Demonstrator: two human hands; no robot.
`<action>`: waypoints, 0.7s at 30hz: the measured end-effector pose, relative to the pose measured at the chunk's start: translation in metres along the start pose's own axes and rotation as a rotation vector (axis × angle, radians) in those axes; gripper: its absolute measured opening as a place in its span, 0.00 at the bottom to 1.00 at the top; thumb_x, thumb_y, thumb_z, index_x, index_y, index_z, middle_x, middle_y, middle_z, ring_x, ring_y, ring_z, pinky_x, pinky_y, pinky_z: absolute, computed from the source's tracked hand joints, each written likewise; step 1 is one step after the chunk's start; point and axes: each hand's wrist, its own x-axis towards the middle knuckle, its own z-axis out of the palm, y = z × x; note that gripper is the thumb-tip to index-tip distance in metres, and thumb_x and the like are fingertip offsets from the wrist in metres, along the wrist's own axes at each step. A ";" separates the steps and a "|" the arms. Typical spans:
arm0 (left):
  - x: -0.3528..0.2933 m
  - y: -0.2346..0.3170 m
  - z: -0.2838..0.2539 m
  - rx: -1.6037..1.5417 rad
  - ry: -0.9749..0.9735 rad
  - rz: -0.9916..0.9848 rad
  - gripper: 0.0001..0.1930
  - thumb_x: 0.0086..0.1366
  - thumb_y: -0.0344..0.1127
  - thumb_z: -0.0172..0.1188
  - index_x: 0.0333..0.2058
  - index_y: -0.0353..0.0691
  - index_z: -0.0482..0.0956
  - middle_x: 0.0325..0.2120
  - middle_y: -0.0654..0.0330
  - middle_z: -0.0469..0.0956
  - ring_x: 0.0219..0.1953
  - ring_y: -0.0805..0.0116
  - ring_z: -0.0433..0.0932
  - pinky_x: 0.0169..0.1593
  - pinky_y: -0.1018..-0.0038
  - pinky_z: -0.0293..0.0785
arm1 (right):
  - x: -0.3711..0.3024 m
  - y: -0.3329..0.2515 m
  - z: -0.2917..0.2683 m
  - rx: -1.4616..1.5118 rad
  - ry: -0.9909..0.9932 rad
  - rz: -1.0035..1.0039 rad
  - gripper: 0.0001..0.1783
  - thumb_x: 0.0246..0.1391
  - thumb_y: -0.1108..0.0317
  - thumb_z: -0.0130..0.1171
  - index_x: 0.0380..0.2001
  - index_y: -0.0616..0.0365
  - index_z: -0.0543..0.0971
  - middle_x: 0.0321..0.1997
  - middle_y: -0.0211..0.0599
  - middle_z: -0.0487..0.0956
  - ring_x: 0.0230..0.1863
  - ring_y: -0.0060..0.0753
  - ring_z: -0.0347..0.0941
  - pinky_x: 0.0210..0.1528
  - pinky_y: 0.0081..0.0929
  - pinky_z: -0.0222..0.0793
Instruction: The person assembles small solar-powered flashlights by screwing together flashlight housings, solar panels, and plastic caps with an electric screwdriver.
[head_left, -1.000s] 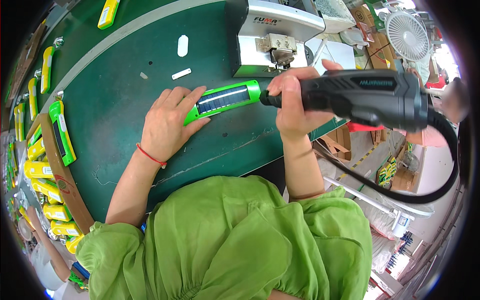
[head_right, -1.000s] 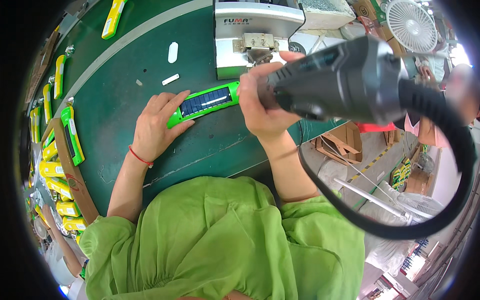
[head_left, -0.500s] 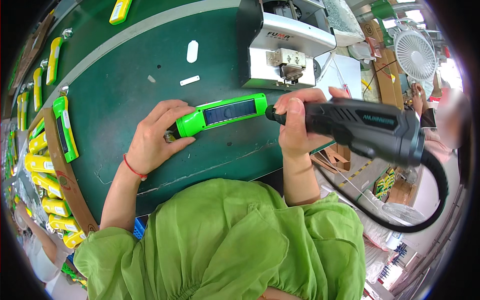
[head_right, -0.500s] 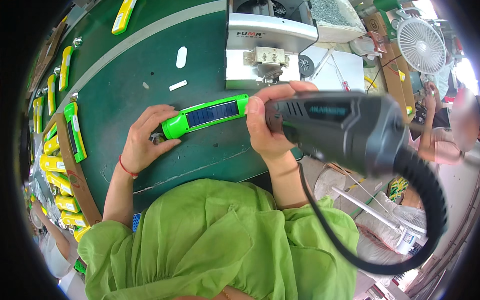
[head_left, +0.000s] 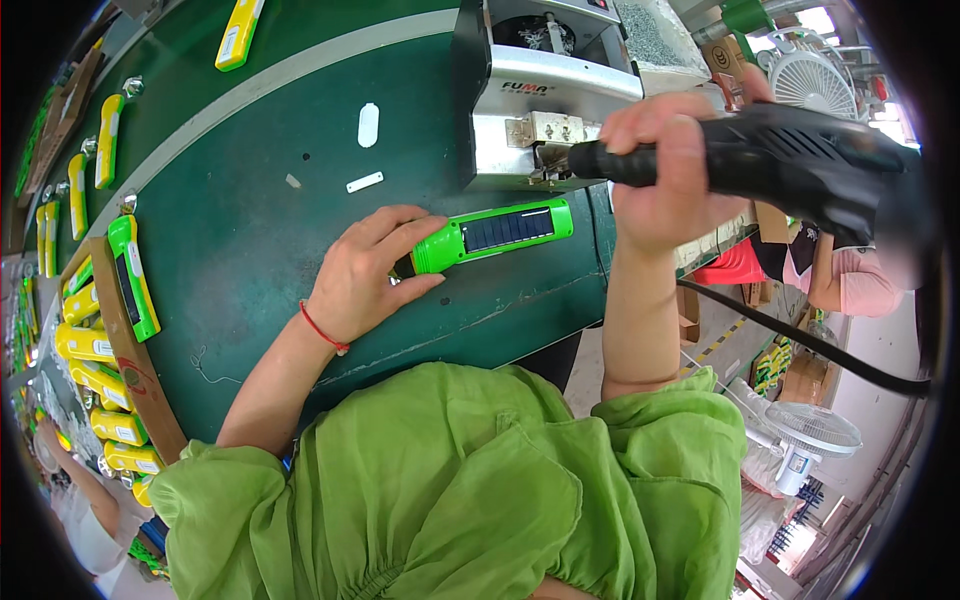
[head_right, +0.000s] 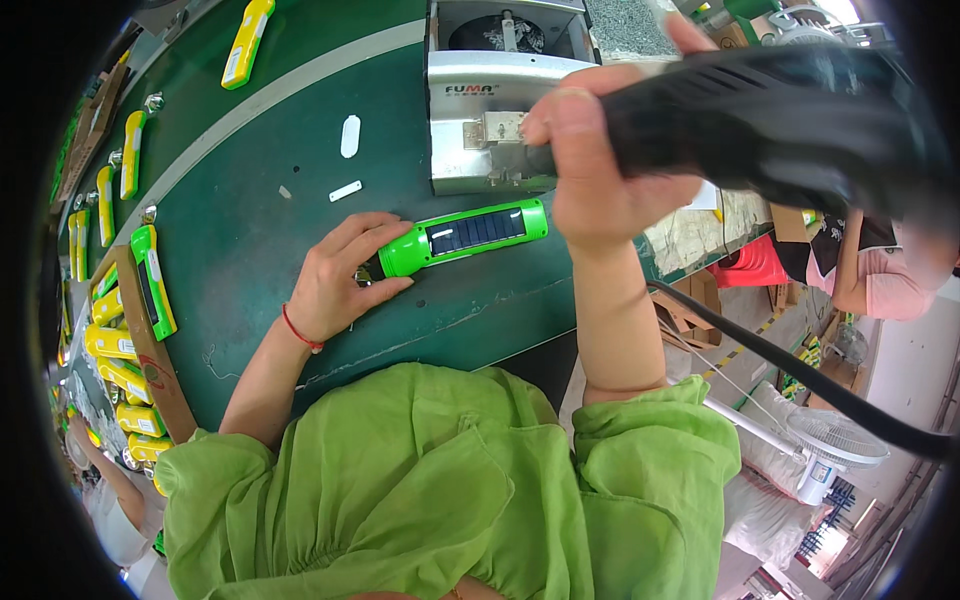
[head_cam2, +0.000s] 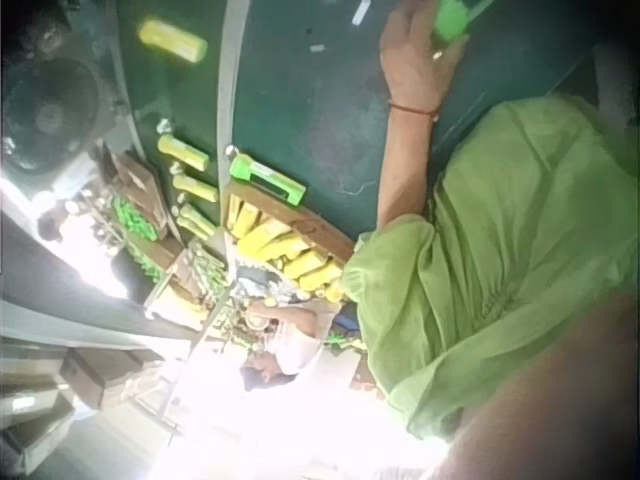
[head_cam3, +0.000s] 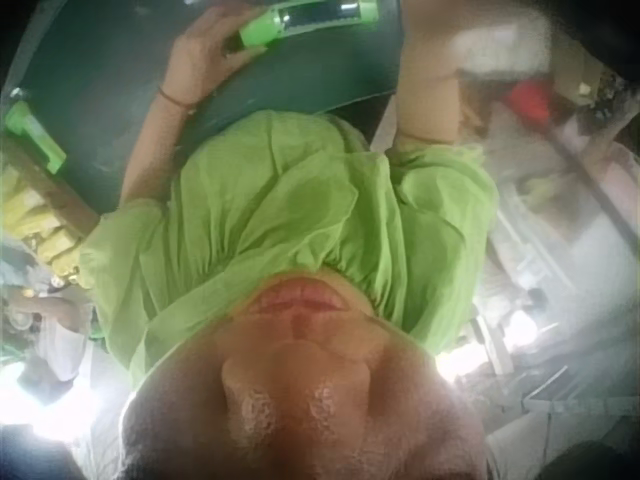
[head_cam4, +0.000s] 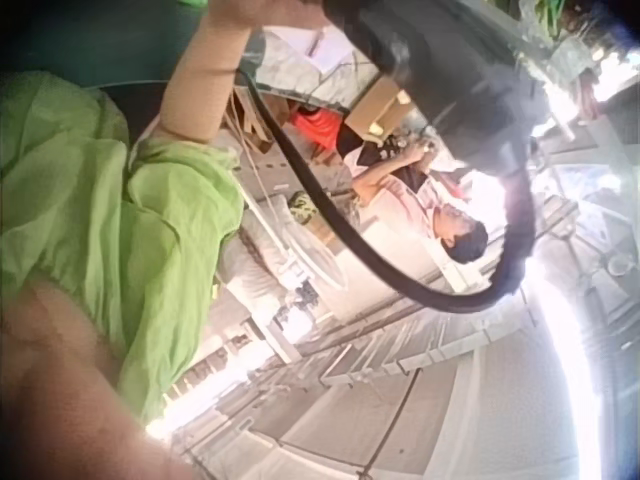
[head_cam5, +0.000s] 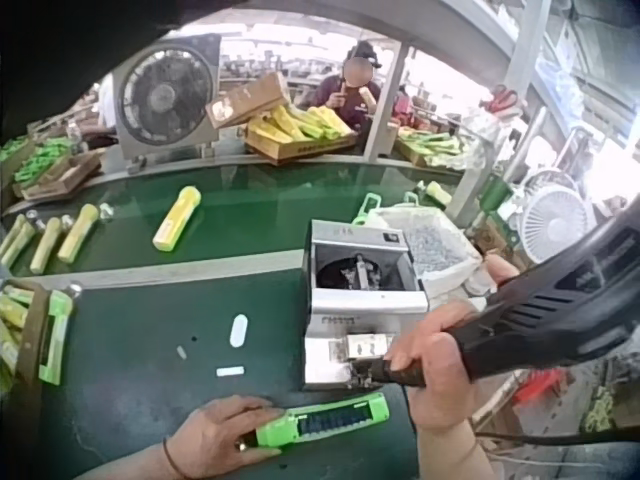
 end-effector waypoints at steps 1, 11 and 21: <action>0.001 0.000 0.001 0.002 0.001 0.002 0.29 0.46 0.30 0.72 0.50 0.40 0.76 0.48 0.55 0.75 0.45 0.56 0.78 0.47 0.68 0.76 | -0.001 0.004 0.001 0.028 -0.026 -0.006 0.37 0.54 0.73 0.51 0.63 0.66 0.48 0.22 0.41 0.72 0.18 0.30 0.68 0.24 0.33 0.71; 0.008 0.001 0.021 -0.054 0.091 0.025 0.27 0.46 0.33 0.74 0.47 0.38 0.77 0.45 0.54 0.78 0.46 0.54 0.78 0.49 0.67 0.76 | 0.003 0.005 -0.002 0.103 -0.004 0.328 0.18 0.52 0.77 0.56 0.45 0.68 0.64 0.19 0.36 0.73 0.18 0.28 0.70 0.23 0.28 0.71; 0.010 0.005 0.033 -0.052 0.119 0.062 0.26 0.46 0.34 0.74 0.46 0.38 0.77 0.44 0.54 0.77 0.45 0.55 0.79 0.48 0.66 0.76 | -0.038 -0.007 0.028 -0.014 -0.009 0.250 0.35 0.54 0.77 0.52 0.61 0.69 0.51 0.22 0.41 0.74 0.19 0.29 0.70 0.26 0.30 0.72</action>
